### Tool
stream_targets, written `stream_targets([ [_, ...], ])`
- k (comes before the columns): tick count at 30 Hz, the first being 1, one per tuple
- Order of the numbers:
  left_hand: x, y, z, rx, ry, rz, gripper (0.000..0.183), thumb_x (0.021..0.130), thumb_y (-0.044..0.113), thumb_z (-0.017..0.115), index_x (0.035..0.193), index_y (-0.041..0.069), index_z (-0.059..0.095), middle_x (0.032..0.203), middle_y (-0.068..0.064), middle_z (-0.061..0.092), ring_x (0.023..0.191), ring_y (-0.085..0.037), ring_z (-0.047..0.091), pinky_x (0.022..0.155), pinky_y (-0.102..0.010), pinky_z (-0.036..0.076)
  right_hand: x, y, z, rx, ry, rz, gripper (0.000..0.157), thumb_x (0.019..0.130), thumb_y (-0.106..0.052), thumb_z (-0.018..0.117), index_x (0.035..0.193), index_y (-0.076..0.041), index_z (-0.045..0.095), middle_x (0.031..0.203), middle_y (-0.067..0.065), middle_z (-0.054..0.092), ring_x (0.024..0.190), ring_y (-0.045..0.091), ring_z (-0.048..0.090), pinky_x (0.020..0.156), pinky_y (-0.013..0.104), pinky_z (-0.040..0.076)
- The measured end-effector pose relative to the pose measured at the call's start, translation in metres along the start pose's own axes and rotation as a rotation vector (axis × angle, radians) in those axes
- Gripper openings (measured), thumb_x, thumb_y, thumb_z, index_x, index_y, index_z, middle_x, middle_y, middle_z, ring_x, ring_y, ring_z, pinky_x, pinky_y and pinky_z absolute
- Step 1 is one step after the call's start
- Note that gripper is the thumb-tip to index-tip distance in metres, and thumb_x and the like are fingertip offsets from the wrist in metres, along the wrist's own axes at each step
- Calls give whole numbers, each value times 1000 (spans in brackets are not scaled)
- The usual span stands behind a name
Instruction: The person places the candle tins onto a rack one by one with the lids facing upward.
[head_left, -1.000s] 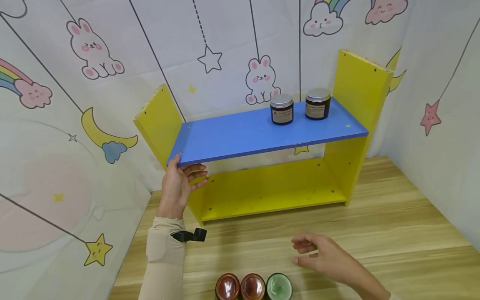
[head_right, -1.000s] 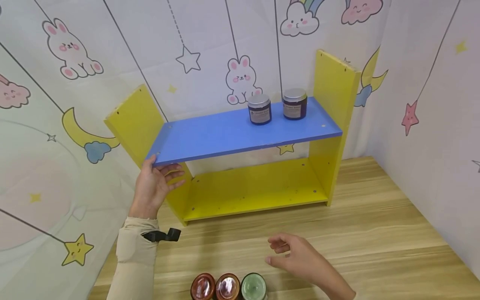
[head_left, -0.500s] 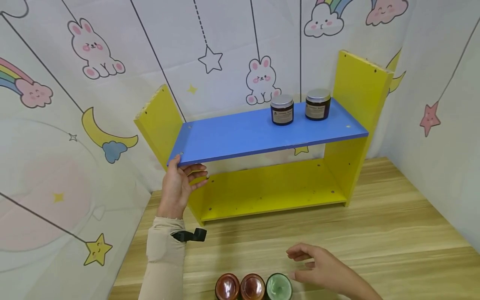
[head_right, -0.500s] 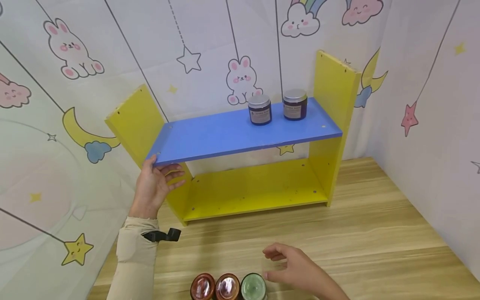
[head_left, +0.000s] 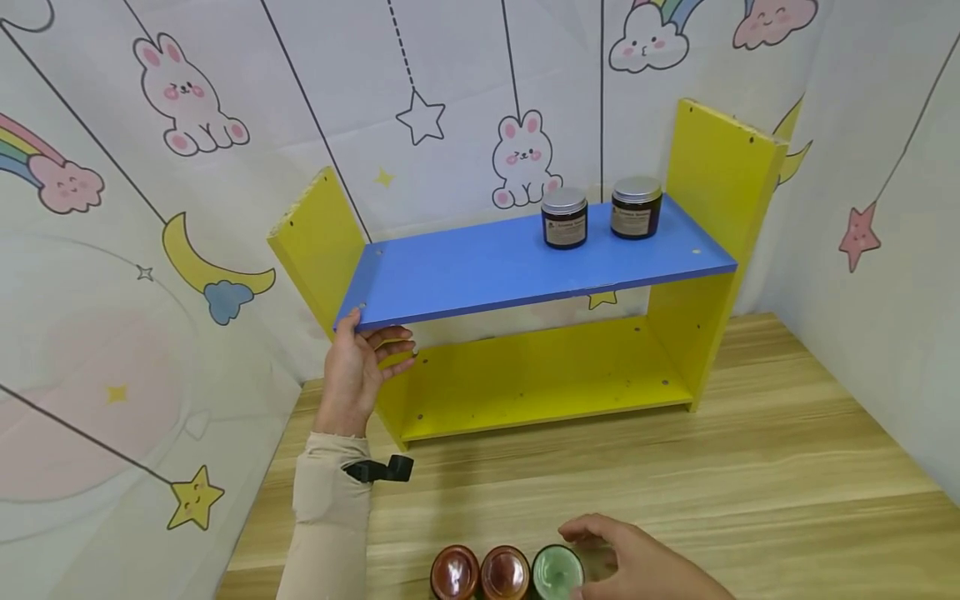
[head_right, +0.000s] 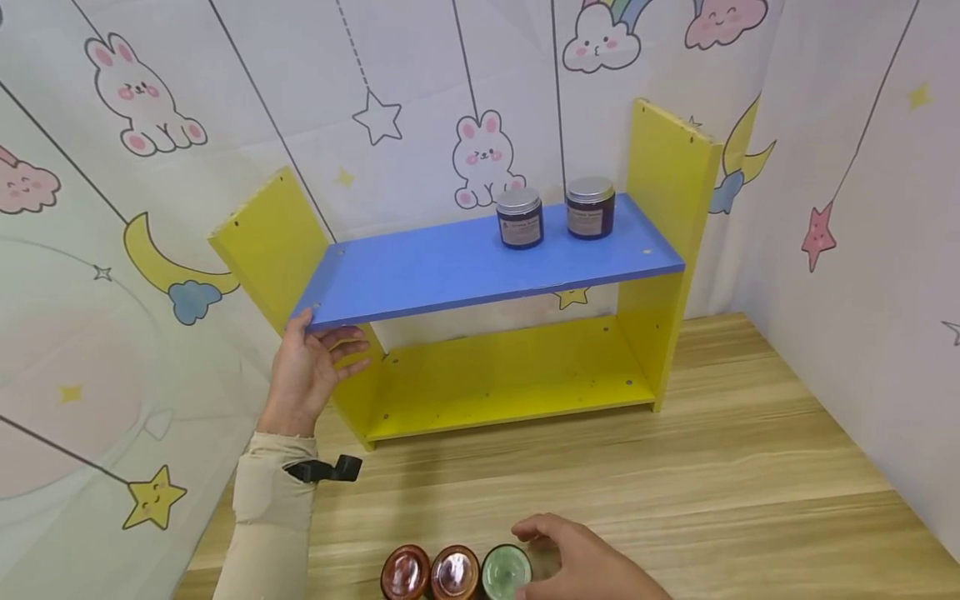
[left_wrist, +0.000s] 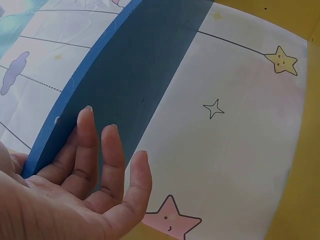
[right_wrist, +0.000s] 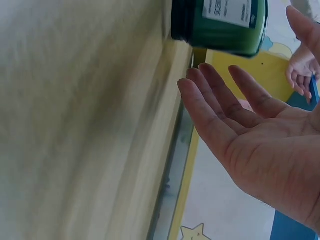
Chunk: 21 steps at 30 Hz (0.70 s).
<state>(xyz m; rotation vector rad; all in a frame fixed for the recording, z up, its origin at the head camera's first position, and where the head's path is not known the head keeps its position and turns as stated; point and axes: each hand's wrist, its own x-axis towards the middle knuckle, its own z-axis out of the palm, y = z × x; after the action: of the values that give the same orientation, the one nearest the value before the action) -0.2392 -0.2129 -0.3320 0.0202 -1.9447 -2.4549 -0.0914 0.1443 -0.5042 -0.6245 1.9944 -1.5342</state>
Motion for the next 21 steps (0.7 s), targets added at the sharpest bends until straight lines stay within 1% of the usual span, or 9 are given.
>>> stream_targets([
  [4,0,0,0,1,-2,3,57,109,51,27,142,8,46,88,2,73,89,-21,67,94,-47,53,3,6,6,123,-43,-38,61,92,-18,76,144,1,49,142,15,55,121,12,58,95,23,48],
  [6,0,0,-1,4,-3,6,57,109,51,27,143,9,44,88,2,73,89,-21,67,91,-45,54,5,8,9,166,-61,-52,64,91,-17,77,144,4,47,141,15,55,119,8,59,94,21,48],
  [7,1,0,-1,5,-3,7,57,109,50,27,144,9,43,88,2,73,89,-21,67,90,-44,55,7,10,11,164,-66,-73,66,90,-16,78,143,6,46,140,16,55,119,6,59,94,20,48],
  [9,1,0,0,6,-4,8,57,109,50,27,145,9,42,88,1,73,89,-22,67,88,-43,55,8,14,13,145,-74,-125,68,89,-16,79,143,10,45,138,17,55,118,3,57,94,19,48],
  [13,1,0,0,6,-1,5,57,109,51,27,143,9,44,88,2,73,88,-21,67,89,-44,55,10,20,15,70,-61,-218,69,88,-15,80,141,13,45,134,12,56,117,-1,54,94,19,48],
  [17,0,0,0,1,0,4,55,109,51,27,137,9,49,87,2,73,88,-21,67,93,-47,53,11,23,17,-5,-20,-236,67,87,-15,81,140,10,48,131,6,59,116,-1,53,93,21,47],
  [21,0,0,0,-1,-5,8,55,109,51,27,135,9,51,87,2,73,88,-20,67,92,-46,53,12,24,19,-90,18,-231,68,87,-18,82,141,5,49,131,5,60,117,0,53,92,24,47],
])
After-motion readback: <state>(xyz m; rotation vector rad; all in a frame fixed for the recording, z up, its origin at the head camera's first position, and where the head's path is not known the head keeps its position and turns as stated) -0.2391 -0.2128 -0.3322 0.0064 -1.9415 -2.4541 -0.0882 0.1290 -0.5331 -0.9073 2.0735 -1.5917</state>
